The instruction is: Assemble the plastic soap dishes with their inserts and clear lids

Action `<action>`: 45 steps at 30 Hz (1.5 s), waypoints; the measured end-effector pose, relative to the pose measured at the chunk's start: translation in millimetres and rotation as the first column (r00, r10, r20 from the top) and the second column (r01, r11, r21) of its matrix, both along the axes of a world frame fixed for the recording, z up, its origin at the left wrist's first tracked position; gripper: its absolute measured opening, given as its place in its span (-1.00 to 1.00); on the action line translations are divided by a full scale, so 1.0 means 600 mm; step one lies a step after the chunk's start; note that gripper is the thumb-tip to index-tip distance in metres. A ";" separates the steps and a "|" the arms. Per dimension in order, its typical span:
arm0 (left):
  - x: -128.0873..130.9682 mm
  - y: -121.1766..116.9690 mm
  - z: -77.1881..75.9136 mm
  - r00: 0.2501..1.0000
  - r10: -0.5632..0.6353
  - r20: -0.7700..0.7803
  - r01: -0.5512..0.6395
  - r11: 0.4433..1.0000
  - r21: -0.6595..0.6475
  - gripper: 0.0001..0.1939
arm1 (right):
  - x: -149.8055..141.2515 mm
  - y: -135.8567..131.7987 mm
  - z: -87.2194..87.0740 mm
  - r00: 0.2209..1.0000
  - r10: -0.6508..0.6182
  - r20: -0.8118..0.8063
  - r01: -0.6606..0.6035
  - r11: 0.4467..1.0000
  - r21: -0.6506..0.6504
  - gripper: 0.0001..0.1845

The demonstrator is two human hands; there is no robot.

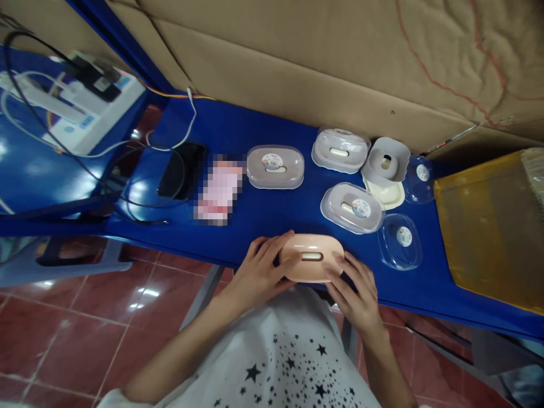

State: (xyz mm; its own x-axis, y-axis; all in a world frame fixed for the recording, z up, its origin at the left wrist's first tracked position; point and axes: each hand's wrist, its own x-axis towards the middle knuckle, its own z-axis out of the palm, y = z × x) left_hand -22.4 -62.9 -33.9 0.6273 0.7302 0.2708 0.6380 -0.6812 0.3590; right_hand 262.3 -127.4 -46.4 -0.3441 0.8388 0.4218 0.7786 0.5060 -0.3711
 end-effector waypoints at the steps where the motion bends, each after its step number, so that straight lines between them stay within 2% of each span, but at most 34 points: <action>1: 0.000 -0.001 -0.001 1.000 -0.001 0.001 0.001 1.000 0.001 -0.58 | 0.000 0.000 0.000 1.000 0.000 0.003 0.000 1.000 0.004 -0.48; 11: -0.002 -0.003 -0.003 0.999 -0.024 -0.022 0.024 1.000 0.003 -0.62 | 0.001 -0.001 -0.003 1.000 -0.013 -0.016 0.013 1.000 -0.010 -0.48; 20: -0.004 -0.003 -0.002 0.999 -0.029 0.032 0.031 0.998 -0.053 -0.61 | -0.003 0.003 0.002 0.999 -0.046 0.005 0.046 0.999 -0.017 -0.51; 26: -0.010 -0.004 -0.009 0.998 -0.011 0.057 0.015 0.997 -0.073 -0.70 | -0.003 0.003 0.010 0.998 0.011 0.057 -0.008 0.999 -0.045 -0.52; 30: -0.007 -0.003 -0.009 0.999 -0.009 0.050 0.013 0.997 -0.072 -0.65 | 0.009 0.004 0.015 0.998 0.032 0.056 -0.029 0.998 -0.053 -0.45; 32: -0.006 0.001 -0.005 0.999 0.006 0.053 -0.002 0.997 -0.078 -0.63 | 0.030 0.008 0.020 0.999 -0.044 0.029 0.045 0.999 -0.030 -0.41; 34: -0.005 0.007 0.000 0.998 0.018 0.056 -0.014 0.997 -0.070 -0.59 | 0.060 0.015 0.027 0.967 -0.256 0.004 0.255 0.967 0.022 -0.39; 36: -0.006 0.013 0.005 0.998 0.004 0.061 -0.001 0.999 -0.050 -0.50 | 0.091 0.025 0.033 0.869 -0.495 0.008 0.494 0.868 0.050 -0.31; 38: -0.006 0.018 0.008 0.997 -0.035 0.067 0.037 0.999 -0.036 -0.41 | 0.117 0.034 0.035 0.767 -0.637 0.071 0.637 0.770 0.023 -0.13; 39: -0.005 0.020 0.008 0.996 -0.056 0.073 0.058 0.998 -0.038 -0.39 | 0.128 0.038 0.035 0.738 -0.664 0.118 0.669 0.743 -0.008 -0.07; 41: -0.003 0.021 0.006 0.992 -0.086 0.096 0.091 0.995 -0.051 -0.36 | 0.145 0.042 0.032 0.726 -0.666 0.171 0.684 0.725 -0.080 -0.07; 43: 0.000 0.022 0.001 0.988 -0.092 0.123 0.101 0.992 -0.070 -0.32 | 0.159 0.039 0.032 0.747 -0.650 0.136 0.664 0.731 -0.155 -0.12; 45: 0.003 0.024 -0.004 0.986 -0.067 0.151 0.080 0.993 -0.085 -0.26 | 0.170 0.031 0.037 0.730 -0.683 0.037 0.674 0.709 -0.208 -0.17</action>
State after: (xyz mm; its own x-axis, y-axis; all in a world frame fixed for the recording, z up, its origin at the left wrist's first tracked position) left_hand -20.5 -48.3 -36.3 0.6381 0.7093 0.2995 0.5227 -0.6847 0.5079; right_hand 364.1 -108.9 -24.1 0.3630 0.9043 0.2249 0.8661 -0.2384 -0.4393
